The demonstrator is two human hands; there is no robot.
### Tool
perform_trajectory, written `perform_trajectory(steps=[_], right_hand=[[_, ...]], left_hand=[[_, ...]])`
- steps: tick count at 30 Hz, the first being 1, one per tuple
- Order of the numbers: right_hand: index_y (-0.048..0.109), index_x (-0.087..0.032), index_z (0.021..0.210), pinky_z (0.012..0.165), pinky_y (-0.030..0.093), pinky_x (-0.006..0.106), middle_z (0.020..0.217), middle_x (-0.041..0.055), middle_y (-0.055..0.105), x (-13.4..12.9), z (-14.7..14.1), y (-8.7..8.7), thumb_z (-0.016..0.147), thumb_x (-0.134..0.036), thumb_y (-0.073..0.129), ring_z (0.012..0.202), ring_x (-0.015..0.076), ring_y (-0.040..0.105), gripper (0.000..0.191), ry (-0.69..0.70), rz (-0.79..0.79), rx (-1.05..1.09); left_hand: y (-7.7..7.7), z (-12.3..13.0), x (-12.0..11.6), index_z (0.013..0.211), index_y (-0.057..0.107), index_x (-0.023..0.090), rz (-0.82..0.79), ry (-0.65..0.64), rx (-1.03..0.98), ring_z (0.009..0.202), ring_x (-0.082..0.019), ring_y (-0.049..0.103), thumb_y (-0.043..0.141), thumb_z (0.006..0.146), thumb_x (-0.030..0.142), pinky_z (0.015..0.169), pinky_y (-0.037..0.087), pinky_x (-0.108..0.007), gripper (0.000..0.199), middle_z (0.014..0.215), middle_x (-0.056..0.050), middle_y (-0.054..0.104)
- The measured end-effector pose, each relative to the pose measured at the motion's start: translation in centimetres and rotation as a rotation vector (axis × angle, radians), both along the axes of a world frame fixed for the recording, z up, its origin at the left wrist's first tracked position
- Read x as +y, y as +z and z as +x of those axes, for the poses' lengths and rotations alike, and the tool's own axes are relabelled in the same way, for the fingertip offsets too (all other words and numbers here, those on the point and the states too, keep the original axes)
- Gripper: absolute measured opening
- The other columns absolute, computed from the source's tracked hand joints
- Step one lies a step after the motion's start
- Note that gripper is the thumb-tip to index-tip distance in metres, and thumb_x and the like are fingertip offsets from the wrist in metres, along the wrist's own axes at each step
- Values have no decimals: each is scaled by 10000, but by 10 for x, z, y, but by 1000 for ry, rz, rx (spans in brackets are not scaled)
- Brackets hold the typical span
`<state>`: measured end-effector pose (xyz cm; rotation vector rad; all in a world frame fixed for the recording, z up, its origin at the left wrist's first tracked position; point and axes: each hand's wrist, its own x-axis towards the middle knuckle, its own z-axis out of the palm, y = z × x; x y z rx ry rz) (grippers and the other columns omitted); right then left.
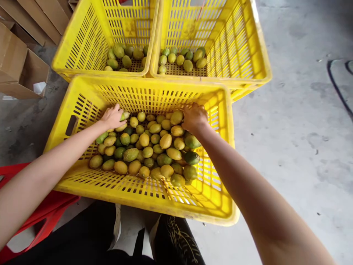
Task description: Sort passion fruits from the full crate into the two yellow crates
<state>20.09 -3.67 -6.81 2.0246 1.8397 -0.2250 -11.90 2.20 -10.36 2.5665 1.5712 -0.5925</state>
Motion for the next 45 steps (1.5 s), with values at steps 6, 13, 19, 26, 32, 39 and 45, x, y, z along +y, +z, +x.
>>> perform_trajectory(steps=[6,13,19,26,32,39,45], right_hand=[[620,-50,1325,846,486,403,1203,286,674,8,10,5,866,-436,716,1101,386,645,607,126,-98,3],[584,-109,1357,771,469,351,1172,247,695,5,0,-1,946,-498,539,1022,332,651,567,84,-81,300],[672,-187,1211,753,514,305,1004,102,739,0,-18,-26,823,-463,711,911,262,684,478,190,-52,497],[695,-210,1106,843,543,356,923,81,720,-7,-44,-24,810,-512,731,968,287,691,424,137,-121,694],[610,-196,1086,760,606,384,982,100,724,-18,-75,-23,875,-626,537,852,255,721,484,-543,-236,1623],[571,-180,1126,661,605,340,900,99,703,-19,-65,3,890,-580,478,837,244,713,474,-765,-233,1873],[585,-226,1008,614,595,296,818,39,671,-36,-60,29,847,-578,639,764,200,684,392,-915,-72,1964]], left_hand=[[-14,10,-22,1185,719,115,-123,-430,-103,1311,-306,519,416,927,89,1170,334,-434,399,1325,-187,613],[-26,44,-31,1343,615,42,-277,-166,42,1149,-310,667,558,865,56,1109,346,-414,482,1238,-257,686],[-31,53,-31,1476,488,-2,-309,-53,76,1098,-286,705,494,834,-1,1145,294,-445,642,1062,-228,756],[-25,40,-25,1511,393,-55,-344,-4,68,1466,-289,424,598,825,70,1092,374,-344,727,1132,-242,734],[-17,32,-30,1452,399,-23,-293,-40,37,1323,-313,560,711,807,184,1118,356,-362,746,1149,-247,721],[2,24,-28,1339,503,41,-230,-66,-111,1167,-335,651,700,796,237,1190,292,-458,610,1120,-202,716],[41,17,-24,1076,642,178,-477,410,-926,1122,-292,678,679,782,433,1008,541,-422,390,1174,-128,717]])
